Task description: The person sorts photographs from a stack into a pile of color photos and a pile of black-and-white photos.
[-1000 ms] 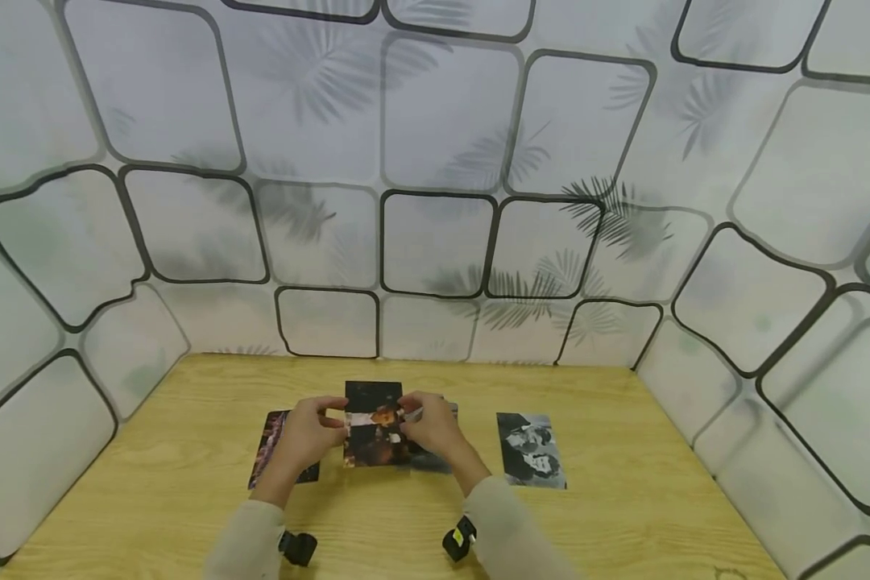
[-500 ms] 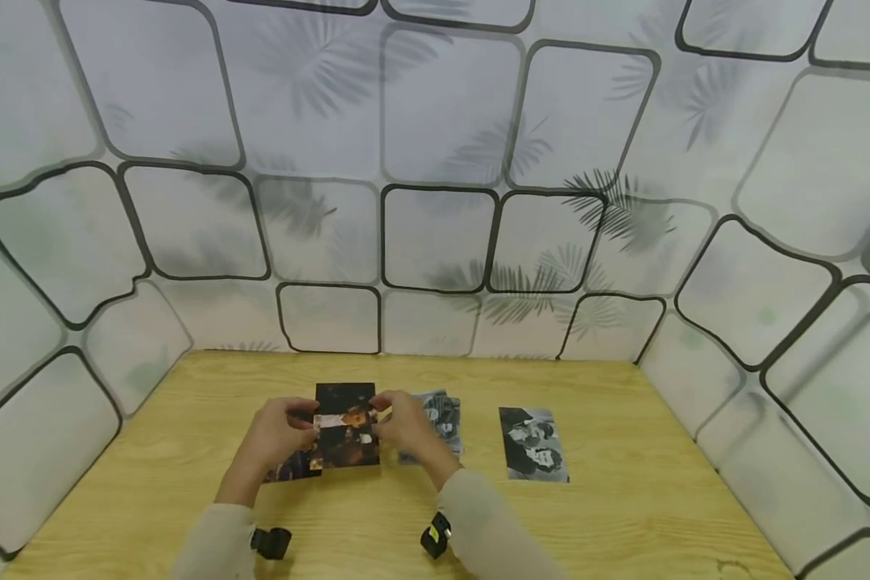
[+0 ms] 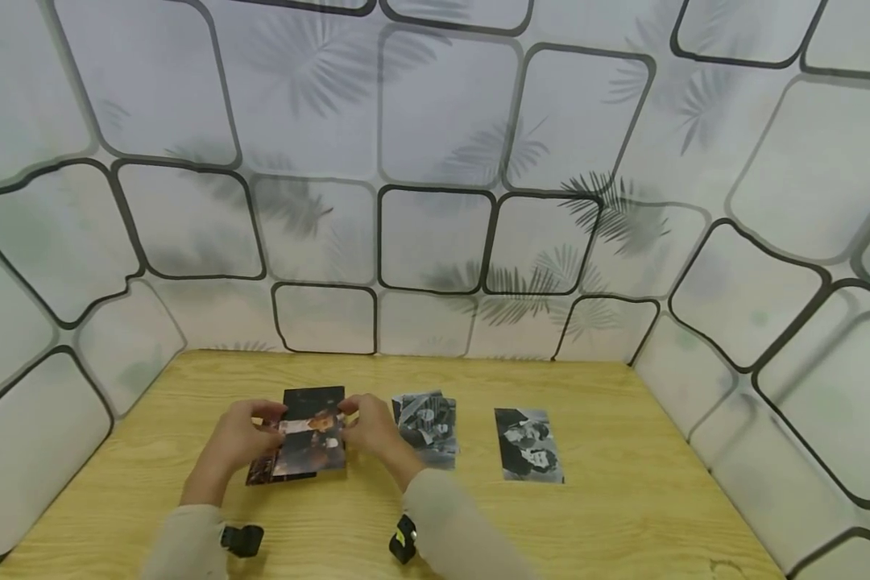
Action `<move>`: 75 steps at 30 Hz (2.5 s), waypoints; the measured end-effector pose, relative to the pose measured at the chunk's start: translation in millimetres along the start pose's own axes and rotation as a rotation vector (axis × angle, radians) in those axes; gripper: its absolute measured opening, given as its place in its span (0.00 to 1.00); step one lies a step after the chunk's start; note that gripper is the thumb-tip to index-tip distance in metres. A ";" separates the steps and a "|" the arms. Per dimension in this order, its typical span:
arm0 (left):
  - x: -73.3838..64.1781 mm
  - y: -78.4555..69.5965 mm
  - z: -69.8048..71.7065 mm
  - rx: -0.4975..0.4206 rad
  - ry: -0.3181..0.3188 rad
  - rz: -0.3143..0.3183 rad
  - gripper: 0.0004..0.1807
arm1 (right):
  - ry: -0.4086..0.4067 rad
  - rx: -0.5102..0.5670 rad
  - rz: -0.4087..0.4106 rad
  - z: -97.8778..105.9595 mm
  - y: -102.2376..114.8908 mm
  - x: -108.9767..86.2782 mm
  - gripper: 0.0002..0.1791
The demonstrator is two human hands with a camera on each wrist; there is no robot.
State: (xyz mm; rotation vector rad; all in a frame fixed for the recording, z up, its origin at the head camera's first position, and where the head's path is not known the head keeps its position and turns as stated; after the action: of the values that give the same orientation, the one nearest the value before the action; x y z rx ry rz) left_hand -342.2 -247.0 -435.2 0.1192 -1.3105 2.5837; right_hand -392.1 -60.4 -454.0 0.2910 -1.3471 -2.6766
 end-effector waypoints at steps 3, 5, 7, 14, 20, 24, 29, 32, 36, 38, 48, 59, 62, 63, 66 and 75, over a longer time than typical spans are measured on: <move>-1.4 9.9 3.5 -0.002 0.010 0.032 0.26 | 0.015 0.009 -0.016 -8.0 3.5 -0.6 0.23; -2.2 15.9 6.0 0.006 0.010 0.051 0.26 | 0.031 0.015 -0.024 -13.6 6.2 -1.1 0.23; -2.4 20.0 7.9 0.004 0.008 0.064 0.26 | 0.037 0.007 -0.026 -18.2 8.4 -1.6 0.23; -2.7 25.4 11.7 -0.001 0.001 0.091 0.26 | 0.020 -0.074 -0.001 -29.0 11.8 -0.8 0.23; -5.3 32.9 14.4 0.028 -0.002 0.106 0.23 | 0.015 -0.118 0.005 -36.4 14.2 -0.7 0.24; -6.0 37.5 14.9 0.053 0.002 0.116 0.22 | 0.016 -0.132 0.000 -40.2 14.9 -1.9 0.26; -4.5 40.2 14.1 0.052 0.010 0.122 0.23 | 0.043 -0.118 -0.043 -43.7 15.3 -3.3 0.27; -4.6 39.7 13.7 0.053 0.011 0.127 0.23 | 0.045 -0.136 -0.055 -45.2 15.4 -4.1 0.26; -4.8 37.2 13.3 0.056 0.013 0.134 0.23 | 0.039 -0.158 -0.049 -45.1 16.2 -4.1 0.26; -5.1 36.4 13.1 0.057 0.018 0.136 0.23 | 0.042 -0.167 -0.047 -45.1 16.7 -3.7 0.27; -4.7 38.9 14.1 0.060 0.022 0.136 0.23 | 0.040 -0.212 -0.025 -46.0 18.0 -4.8 0.26; -4.3 45.6 13.0 0.035 0.020 0.091 0.25 | 0.069 -0.241 -0.043 -47.7 20.2 -7.9 0.25; -4.2 44.1 13.2 0.051 0.027 0.082 0.25 | 0.069 -0.237 -0.040 -47.1 20.4 -8.8 0.24; -4.3 43.4 13.4 0.058 0.029 0.079 0.25 | 0.073 -0.232 -0.042 -46.8 20.4 -9.4 0.24; -4.6 42.0 13.2 0.064 0.037 0.073 0.25 | 0.081 -0.219 -0.045 -46.4 20.6 -10.9 0.25; -3.2 27.2 10.2 0.109 0.020 -0.004 0.25 | 0.069 -0.217 -0.030 -35.5 12.1 -13.8 0.24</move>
State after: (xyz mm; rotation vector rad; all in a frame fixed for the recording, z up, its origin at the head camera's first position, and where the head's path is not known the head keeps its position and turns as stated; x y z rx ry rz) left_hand -346.3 -271.2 -451.0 0.1150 -1.1612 2.6456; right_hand -370.2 -92.5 -463.3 0.3768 -1.0299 -2.7778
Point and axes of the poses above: each hand's wrist, its own x-axis towards the middle knuckle, its own z-axis out of the back of the hand, y = z × x, the point moved 8 cm from there along x, towards the middle knuckle, and after that the axes turned 15 degrees about -z, right-handed, at the moved point
